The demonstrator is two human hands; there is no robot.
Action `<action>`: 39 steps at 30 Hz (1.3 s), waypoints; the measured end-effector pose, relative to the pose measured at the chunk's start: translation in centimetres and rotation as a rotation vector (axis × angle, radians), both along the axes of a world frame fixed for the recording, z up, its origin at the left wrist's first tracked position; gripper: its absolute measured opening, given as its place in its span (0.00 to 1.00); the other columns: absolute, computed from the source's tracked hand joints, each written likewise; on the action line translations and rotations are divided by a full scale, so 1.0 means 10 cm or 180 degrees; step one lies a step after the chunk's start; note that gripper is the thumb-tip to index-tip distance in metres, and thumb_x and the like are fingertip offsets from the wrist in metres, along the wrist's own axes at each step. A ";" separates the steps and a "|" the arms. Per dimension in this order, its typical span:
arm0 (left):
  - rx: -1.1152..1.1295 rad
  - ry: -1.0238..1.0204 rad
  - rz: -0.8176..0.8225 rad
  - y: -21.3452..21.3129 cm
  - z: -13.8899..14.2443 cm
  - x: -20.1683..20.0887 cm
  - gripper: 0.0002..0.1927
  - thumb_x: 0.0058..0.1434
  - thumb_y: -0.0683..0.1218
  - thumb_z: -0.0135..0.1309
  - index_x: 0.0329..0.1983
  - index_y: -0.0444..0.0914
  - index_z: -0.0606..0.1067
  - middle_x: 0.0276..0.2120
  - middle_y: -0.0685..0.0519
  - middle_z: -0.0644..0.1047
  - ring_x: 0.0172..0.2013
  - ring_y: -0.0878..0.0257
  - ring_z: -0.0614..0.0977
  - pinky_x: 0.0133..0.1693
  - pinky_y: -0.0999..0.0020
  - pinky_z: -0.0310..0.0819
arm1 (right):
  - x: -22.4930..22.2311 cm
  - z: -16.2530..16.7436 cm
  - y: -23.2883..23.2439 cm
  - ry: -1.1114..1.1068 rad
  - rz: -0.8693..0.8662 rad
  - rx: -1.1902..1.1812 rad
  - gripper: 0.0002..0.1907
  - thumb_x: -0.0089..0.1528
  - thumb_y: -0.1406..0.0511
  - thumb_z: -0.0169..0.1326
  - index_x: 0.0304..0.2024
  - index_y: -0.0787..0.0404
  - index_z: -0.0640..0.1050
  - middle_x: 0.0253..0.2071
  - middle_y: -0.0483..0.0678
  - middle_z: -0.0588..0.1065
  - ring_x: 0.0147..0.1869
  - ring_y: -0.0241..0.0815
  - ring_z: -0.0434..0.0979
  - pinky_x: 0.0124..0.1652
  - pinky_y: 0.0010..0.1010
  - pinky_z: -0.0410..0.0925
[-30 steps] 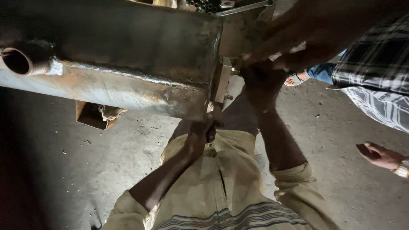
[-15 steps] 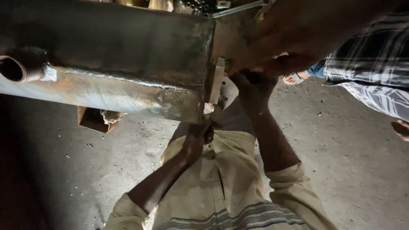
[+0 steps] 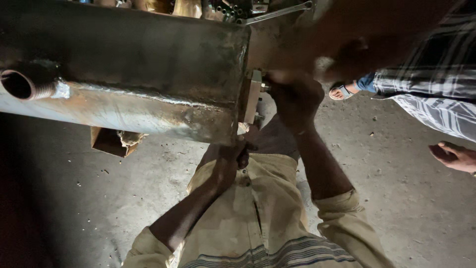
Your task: The person fits a small metal bracket against the end of a large welded metal tank and uses a wrench to tighten bolts, holding the bracket in place with one hand while turning the fastener with the other. They pick up fasteners from the floor, reposition the tank, and continue tightening bolts on the bracket.
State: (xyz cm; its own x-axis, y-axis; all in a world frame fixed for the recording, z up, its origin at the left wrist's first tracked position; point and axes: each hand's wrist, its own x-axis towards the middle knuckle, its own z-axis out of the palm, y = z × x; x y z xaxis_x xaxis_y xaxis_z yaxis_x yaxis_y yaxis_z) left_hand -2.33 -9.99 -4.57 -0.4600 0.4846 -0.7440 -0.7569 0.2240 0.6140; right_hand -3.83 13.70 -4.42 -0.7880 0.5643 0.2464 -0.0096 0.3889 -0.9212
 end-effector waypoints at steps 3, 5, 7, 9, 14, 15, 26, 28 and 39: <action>-0.0050 0.0026 0.0033 0.00 0.01 0.01 0.25 0.75 0.57 0.43 0.35 0.31 0.76 0.18 0.59 0.64 0.20 0.70 0.63 0.23 0.70 0.54 | -0.02 0.07 0.01 -0.0095 -0.0045 0.0079 0.11 0.60 0.72 0.70 0.45 0.63 0.86 0.34 0.50 0.83 0.34 0.35 0.82 0.36 0.27 0.72; -0.0136 -0.0195 0.0169 0.01 0.00 0.01 0.24 0.74 0.56 0.44 0.36 0.31 0.77 0.18 0.58 0.65 0.19 0.69 0.62 0.23 0.69 0.53 | -0.04 0.08 0.00 0.0027 -0.0037 -0.0270 0.10 0.62 0.72 0.68 0.46 0.64 0.85 0.36 0.51 0.83 0.37 0.35 0.83 0.38 0.27 0.74; -0.0237 -0.0148 0.0038 0.01 -0.01 0.00 0.27 0.75 0.57 0.42 0.35 0.31 0.79 0.18 0.59 0.64 0.19 0.70 0.62 0.23 0.70 0.53 | -0.06 0.08 -0.03 0.0152 -0.0036 -0.0565 0.10 0.64 0.72 0.66 0.48 0.64 0.84 0.40 0.52 0.84 0.40 0.36 0.84 0.41 0.28 0.75; -0.0223 -0.0080 -0.0017 0.00 -0.03 -0.01 0.28 0.74 0.58 0.42 0.36 0.31 0.80 0.18 0.59 0.64 0.19 0.70 0.61 0.24 0.70 0.53 | -0.07 0.08 -0.04 0.0103 -0.0106 -0.0524 0.10 0.63 0.72 0.67 0.47 0.64 0.84 0.38 0.52 0.83 0.38 0.38 0.84 0.39 0.28 0.74; -0.0101 -0.0044 0.0108 -0.03 -0.07 0.03 0.26 0.75 0.57 0.44 0.36 0.30 0.78 0.17 0.59 0.64 0.19 0.69 0.61 0.24 0.69 0.52 | -0.07 0.13 0.00 0.0058 -0.0065 0.0061 0.07 0.63 0.71 0.69 0.43 0.64 0.85 0.35 0.51 0.83 0.37 0.40 0.86 0.37 0.29 0.75; -0.0123 -0.0068 0.0130 -0.03 -0.07 0.04 0.26 0.75 0.57 0.44 0.36 0.30 0.79 0.17 0.59 0.64 0.19 0.70 0.61 0.24 0.70 0.52 | -0.07 0.15 0.02 0.0119 -0.0013 0.0240 0.07 0.62 0.71 0.69 0.43 0.64 0.85 0.37 0.51 0.83 0.38 0.42 0.86 0.39 0.30 0.75; -0.0206 0.0269 0.0009 0.02 0.00 0.00 0.27 0.73 0.59 0.44 0.35 0.32 0.80 0.17 0.58 0.66 0.19 0.70 0.65 0.23 0.70 0.57 | -0.06 0.11 -0.07 -0.0129 0.0030 -0.0401 0.09 0.66 0.71 0.62 0.49 0.63 0.84 0.43 0.50 0.84 0.45 0.38 0.85 0.45 0.27 0.76; -0.0113 0.0012 0.0157 0.03 0.01 0.00 0.27 0.74 0.58 0.44 0.35 0.32 0.79 0.18 0.59 0.66 0.19 0.70 0.64 0.23 0.70 0.55 | -0.04 0.03 -0.11 -0.0336 0.0152 -0.1024 0.11 0.70 0.70 0.57 0.54 0.64 0.82 0.44 0.49 0.84 0.46 0.35 0.85 0.46 0.25 0.76; -0.0108 0.0048 -0.0061 0.09 0.11 -0.03 0.26 0.74 0.58 0.42 0.34 0.34 0.79 0.15 0.58 0.63 0.17 0.70 0.61 0.22 0.70 0.52 | -0.10 -0.02 -0.10 -0.0810 0.0322 -0.0670 0.15 0.74 0.62 0.49 0.52 0.66 0.81 0.38 0.51 0.81 0.41 0.37 0.83 0.41 0.27 0.74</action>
State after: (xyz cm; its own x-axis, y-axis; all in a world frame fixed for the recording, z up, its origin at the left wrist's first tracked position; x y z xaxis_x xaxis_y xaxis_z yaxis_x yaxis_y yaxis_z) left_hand -2.63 -9.09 -3.52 -0.4620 0.4682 -0.7532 -0.7430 0.2593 0.6170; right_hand -4.82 12.67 -4.58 -0.8638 0.4977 -0.0788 0.2020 0.1987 -0.9590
